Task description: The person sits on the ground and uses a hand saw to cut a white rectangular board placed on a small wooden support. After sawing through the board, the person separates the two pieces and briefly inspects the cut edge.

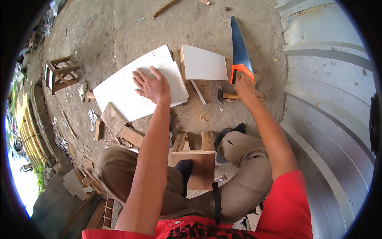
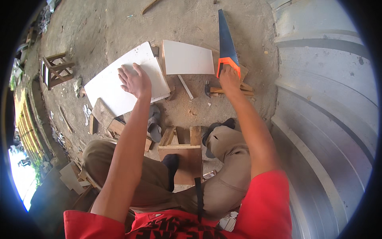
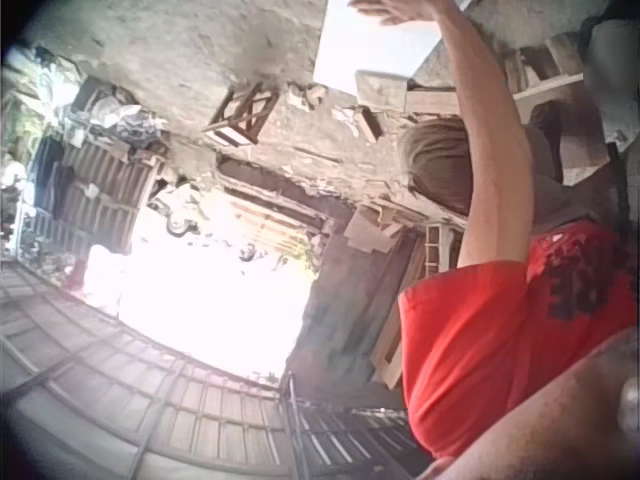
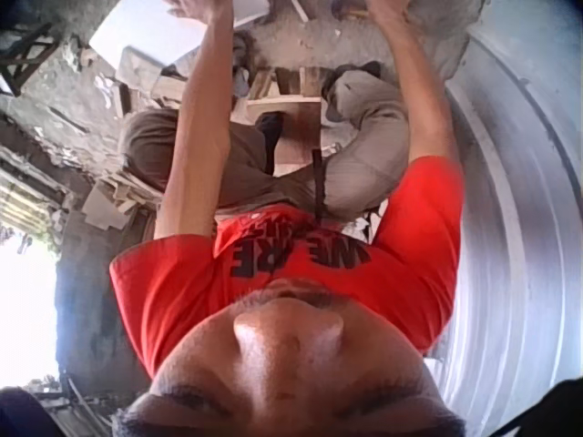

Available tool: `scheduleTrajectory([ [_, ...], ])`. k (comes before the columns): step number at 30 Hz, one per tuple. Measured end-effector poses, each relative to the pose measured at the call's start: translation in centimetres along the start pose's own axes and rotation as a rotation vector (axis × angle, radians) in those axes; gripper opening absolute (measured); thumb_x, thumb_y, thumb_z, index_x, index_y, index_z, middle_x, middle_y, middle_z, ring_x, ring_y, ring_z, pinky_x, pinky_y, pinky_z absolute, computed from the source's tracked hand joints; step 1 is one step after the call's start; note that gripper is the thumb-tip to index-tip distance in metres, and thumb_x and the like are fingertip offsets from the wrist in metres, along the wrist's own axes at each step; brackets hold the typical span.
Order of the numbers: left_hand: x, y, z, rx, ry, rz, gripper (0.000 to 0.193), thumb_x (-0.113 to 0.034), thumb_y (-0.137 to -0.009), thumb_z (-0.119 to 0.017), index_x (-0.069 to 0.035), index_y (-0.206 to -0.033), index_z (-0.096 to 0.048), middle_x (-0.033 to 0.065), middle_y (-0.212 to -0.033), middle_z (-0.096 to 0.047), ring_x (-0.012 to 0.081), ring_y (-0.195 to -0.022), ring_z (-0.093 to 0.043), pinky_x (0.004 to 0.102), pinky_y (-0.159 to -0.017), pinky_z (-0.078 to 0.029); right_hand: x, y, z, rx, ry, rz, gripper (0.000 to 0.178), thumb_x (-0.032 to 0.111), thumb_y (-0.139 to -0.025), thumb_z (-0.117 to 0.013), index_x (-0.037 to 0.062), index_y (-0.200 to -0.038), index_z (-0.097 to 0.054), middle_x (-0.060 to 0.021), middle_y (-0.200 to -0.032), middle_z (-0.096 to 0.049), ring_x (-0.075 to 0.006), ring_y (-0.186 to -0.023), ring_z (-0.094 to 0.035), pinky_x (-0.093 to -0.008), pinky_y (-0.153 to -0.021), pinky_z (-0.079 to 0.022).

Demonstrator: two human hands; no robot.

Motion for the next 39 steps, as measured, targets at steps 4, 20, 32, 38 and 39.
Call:
scheduleTrajectory([
  [4, 1.3, 0.0, 0.3, -0.03, 0.023, 0.019, 0.066, -0.048, -0.105, -0.032, -0.008, -0.157, -0.027, 0.0106, -0.165, -0.021, 0.024, -0.154, -0.015, 0.0503, -0.125, -0.008, 7.5, -4.0, 4.4, 0.375, -0.552, 0.068, 0.041, 0.034, -0.097, -0.06, -0.0051, -0.105, -0.068, -0.0181, -0.106, -0.068, -0.0325, -0.094, -0.067, -0.0437, -0.083, -0.051],
  [20, 3.7, 1.3, 1.5, -0.049, 0.611, -0.255, 0.04, -0.034, -0.102, -0.05, -0.003, -0.126, -0.057, 0.0184, -0.149, -0.046, 0.0305, -0.143, -0.037, 0.0481, -0.122, -0.018, 18.1, -4.5, 14.4, 0.308, -0.933, 0.019, 0.037, 0.029, -0.092, -0.071, -0.0071, -0.097, -0.071, -0.0203, -0.08, -0.07, -0.0266, -0.071, -0.068, -0.0382, -0.07, -0.052],
  [32, 3.1, 4.8, 7.9, 0.542, 1.358, -0.157, 0.068, -0.049, -0.101, -0.051, -0.002, -0.145, -0.029, 0.022, -0.139, -0.039, 0.0312, -0.128, -0.05, 0.0542, -0.098, -0.053, 20.3, -0.6, 26.0, -0.323, -1.08, 0.444, 0.036, 0.023, -0.088, -0.074, -0.006, -0.108, -0.07, -0.0206, -0.109, -0.069, -0.03, -0.094, -0.07, -0.0372, -0.08, -0.055],
  [38, 4.1, 5.5, 12.1, 0.533, 1.425, -0.27, 0.071, -0.047, -0.09, -0.069, -0.01, -0.143, -0.041, 0.0219, -0.136, -0.048, 0.0329, -0.126, -0.052, 0.0502, -0.099, -0.051, 21.5, 1.6, 26.9, -0.289, -1.319, 0.342, 0.033, 0.028, -0.091, -0.075, -0.0037, -0.099, -0.073, -0.0128, -0.092, -0.074, -0.0192, -0.081, -0.068, -0.0314, -0.071, -0.053],
  [39, 4.1, 5.6, 12.3, 0.56, 1.391, -0.311, 0.071, -0.046, -0.089, -0.071, -0.011, -0.144, -0.042, 0.0225, -0.137, -0.048, 0.0336, -0.126, -0.052, 0.0516, -0.101, -0.049, 21.5, 1.7, 26.6, -0.245, -1.424, 0.335, 0.031, 0.028, -0.091, -0.075, -0.0029, -0.097, -0.074, -0.0115, -0.089, -0.074, -0.0176, -0.08, -0.068, -0.0306, -0.07, -0.053],
])
Point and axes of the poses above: each hand's wrist, its own y-axis away from the middle knuckle, its own z-axis out of the back of the hand, x = y × z, the point moved 7 cm from there along -y, towards the middle knuckle
